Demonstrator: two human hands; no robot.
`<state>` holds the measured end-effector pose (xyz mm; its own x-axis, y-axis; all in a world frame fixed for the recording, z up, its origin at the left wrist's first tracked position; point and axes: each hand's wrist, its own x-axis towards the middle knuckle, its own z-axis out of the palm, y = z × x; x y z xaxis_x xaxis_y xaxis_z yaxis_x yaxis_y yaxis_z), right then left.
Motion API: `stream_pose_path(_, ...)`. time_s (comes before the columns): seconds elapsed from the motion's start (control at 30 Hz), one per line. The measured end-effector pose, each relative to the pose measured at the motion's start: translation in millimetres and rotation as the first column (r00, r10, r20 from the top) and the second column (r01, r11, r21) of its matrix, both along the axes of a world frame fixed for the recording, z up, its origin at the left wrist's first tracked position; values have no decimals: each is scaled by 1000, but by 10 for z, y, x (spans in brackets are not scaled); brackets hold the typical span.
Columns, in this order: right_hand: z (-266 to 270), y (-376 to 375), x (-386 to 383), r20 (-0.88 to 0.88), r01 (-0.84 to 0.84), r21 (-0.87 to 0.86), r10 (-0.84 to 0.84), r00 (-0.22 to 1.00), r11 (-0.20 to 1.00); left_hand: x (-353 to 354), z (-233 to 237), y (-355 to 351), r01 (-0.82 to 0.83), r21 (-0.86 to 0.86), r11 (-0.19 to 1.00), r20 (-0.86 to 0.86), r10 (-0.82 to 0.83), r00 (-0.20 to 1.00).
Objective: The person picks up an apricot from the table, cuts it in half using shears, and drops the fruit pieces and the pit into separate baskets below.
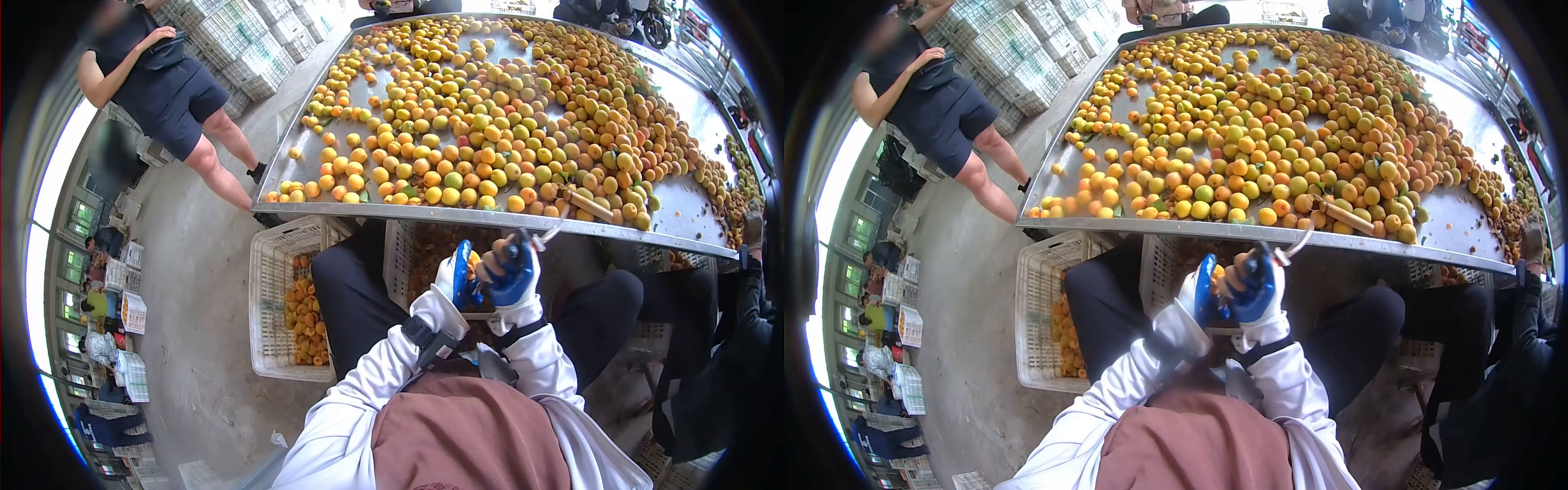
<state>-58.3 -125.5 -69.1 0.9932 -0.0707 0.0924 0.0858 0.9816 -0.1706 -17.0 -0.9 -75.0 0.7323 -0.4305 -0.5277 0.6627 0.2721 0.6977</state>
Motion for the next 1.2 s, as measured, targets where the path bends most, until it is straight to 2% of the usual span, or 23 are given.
stream_pose_path(0.1,199,-148,-38,-96,115,-86,-123,988,990,15,155,65,-3,91,996,82,-5,997)
stream_pose_path(0.13,244,-145,-65,-297,62,-408,-196,935,911,21,161,30,-72,108,992,119,59,991)
stream_pose_path(0.17,312,-143,-86,-447,-68,-666,-324,834,743,45,154,43,-70,109,992,123,56,991)
stream_pose_path(0.2,460,-82,-90,-523,-224,-756,-361,772,616,83,112,82,-68,100,993,151,52,987)
stream_pose_path(0.23,387,14,-97,-437,-165,-788,-348,829,594,118,40,110,-65,92,994,179,48,983)
stream_pose_path(0.27,232,81,-81,-358,-128,-830,-343,869,542,131,-177,54,-174,118,978,654,55,755)
stream_pose_path(0.3,114,129,-62,-278,-88,-867,-331,902,490,111,-59,49,-171,118,978,655,53,754)
stream_pose_path(0.37,85,99,-60,-300,-116,-860,-307,903,498,53,188,78,-292,467,835,790,-245,562)
stream_pose_path(0.43,239,85,-93,-427,-226,-780,-232,874,583,65,221,81,-272,499,822,777,-286,561)
stream_pose_path(0.53,221,137,-82,-423,-184,-768,-269,865,613,68,162,73,-269,447,853,806,-253,535)
stream_pose_path(0.6,165,136,-64,-428,-184,-765,-273,862,618,79,201,83,-170,444,880,731,-246,636)
stream_pose_path(0.63,132,138,-54,-429,-182,-762,-275,860,621,91,169,99,-167,445,880,729,-247,638)
stream_pose_path(0.67,95,133,-47,-432,-183,-762,-276,859,622,116,135,116,-165,467,869,745,-286,602)
stream_pose_path(0.73,17,103,-43,-422,-250,-830,-267,867,499,136,60,140,-163,488,857,758,-325,565)
stream_pose_path(0.83,-62,91,-71,-372,-183,-819,-259,892,544,149,-14,163,-211,533,820,786,-386,483)
stream_pose_path(0.87,-48,77,-71,-360,-155,-821,-288,887,549,187,36,144,-82,330,940,720,-195,666)
stream_pose_path(0.9,-32,68,-69,-349,-129,-823,-314,883,553,217,84,136,-13,79,997,562,-34,826)
stream_pose_path(0.93,0,35,-86,-380,-144,-828,-353,855,542,206,137,171,-28,74,997,388,-3,922)
stream_pose_path(0.97,229,44,-105,-409,-176,-853,-419,811,492,149,459,215,16,50,999,255,-28,967)
stream_pose_path(1.03,81,-48,-112,-78,-54,-997,-490,868,64,118,610,242,31,-57,998,229,-17,973)
stream_pose_path(1.1,140,-7,-137,-11,5,-999,-506,863,32,154,502,231,1,-3,1000,271,0,963)
stream_pose_path(1.17,243,6,-174,-161,-130,-986,-428,889,101,177,278,178,-35,46,998,312,19,950)
stream_pose_path(1.2,303,29,-183,-228,-181,-972,-411,883,151,165,155,155,-46,72,996,475,6,880)
